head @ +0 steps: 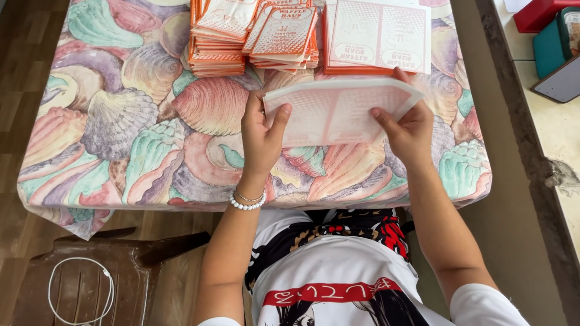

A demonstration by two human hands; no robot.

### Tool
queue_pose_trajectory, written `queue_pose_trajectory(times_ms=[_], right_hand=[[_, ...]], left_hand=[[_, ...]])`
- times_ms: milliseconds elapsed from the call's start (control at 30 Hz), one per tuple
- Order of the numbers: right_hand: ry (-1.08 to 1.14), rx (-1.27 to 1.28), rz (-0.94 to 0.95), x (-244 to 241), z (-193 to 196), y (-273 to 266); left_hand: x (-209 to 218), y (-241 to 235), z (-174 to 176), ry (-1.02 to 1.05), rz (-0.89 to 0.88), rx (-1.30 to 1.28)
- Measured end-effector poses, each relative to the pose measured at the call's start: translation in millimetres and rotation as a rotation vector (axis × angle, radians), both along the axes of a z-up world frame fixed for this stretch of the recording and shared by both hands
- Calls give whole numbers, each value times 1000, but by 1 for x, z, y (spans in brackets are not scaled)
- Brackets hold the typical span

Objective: The person folds multiple orange and white paper sheets on a table with a seashell-patterned tablecloth. They fold each sheet in half, then fold the sides inward, and place the finished pieces into a growing stack. The process is repeated for several sheets throughout the clip.

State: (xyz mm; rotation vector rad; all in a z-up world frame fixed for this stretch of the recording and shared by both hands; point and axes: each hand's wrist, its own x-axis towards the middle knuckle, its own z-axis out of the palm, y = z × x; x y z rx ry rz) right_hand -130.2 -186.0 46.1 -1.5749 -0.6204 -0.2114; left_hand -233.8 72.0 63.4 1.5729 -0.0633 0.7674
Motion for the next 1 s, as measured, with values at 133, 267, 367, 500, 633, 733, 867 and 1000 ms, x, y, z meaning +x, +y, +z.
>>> queue_pose_trajectory(times_ms=[133, 267, 367, 500, 633, 733, 867, 1000], right_hand=[[-14, 18, 111, -7, 13, -6], [41, -17, 51, -21, 3, -4], [14, 54, 21, -20, -7, -1], [-35, 48, 25, -20, 2, -2], [28, 64, 23, -25, 5, 2], [56, 72, 3, -25, 1, 4], [52, 73, 30, -23, -1, -1], [81, 78, 52, -29, 3, -1]], left_hand=[[-13, -17, 16, 53, 74, 65], [-10, -27, -24, 30, 144, 21], [-4, -31, -37, 6, 168, -35], [-20, -46, 19, 23, 182, -39], [-14, -48, 6, 43, 161, -63], [-13, -47, -1, 76, 182, -65], [-9, -45, -11, 88, 185, -78], [-12, -47, 0, 95, 198, -81]])
